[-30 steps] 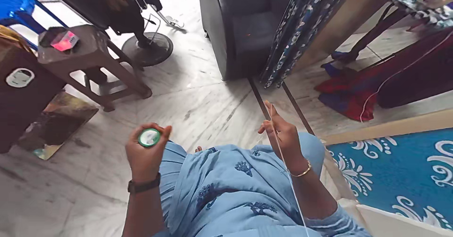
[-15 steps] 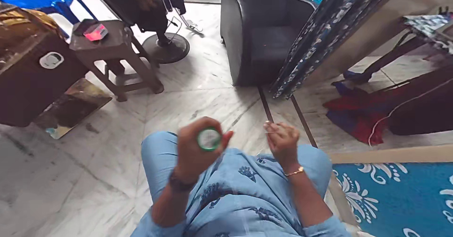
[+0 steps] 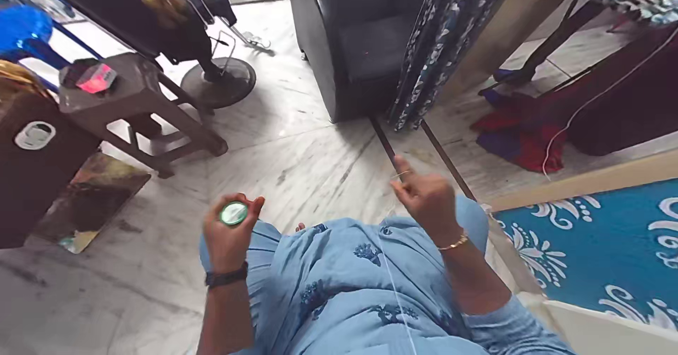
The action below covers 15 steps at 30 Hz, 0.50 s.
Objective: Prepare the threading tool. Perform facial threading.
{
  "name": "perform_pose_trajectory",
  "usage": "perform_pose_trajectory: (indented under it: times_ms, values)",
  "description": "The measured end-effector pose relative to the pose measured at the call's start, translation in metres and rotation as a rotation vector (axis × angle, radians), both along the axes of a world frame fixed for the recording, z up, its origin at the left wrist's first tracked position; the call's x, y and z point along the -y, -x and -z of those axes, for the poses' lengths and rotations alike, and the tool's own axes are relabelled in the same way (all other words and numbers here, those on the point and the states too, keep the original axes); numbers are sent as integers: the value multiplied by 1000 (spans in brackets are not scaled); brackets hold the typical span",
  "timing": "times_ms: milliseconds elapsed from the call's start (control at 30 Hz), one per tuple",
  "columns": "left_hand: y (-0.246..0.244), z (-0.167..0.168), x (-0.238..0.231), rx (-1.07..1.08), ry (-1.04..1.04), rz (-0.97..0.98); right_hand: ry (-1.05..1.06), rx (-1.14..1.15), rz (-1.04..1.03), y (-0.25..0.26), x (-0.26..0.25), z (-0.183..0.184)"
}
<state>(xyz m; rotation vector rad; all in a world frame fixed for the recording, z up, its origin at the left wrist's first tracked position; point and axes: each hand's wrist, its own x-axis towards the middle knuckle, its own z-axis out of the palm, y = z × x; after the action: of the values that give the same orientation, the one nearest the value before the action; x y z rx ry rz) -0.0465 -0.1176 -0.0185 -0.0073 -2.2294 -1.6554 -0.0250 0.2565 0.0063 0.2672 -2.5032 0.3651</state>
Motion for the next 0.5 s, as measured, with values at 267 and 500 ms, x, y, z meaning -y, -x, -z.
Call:
perform_pose_trajectory:
  times_ms: [267,500]
  values:
    - [-21,-53,36,-81,-466,439,258,-7,8,-44,-13,-63]
    - [24,20,-9,190,106,-134,98,105,26,1,17,3]
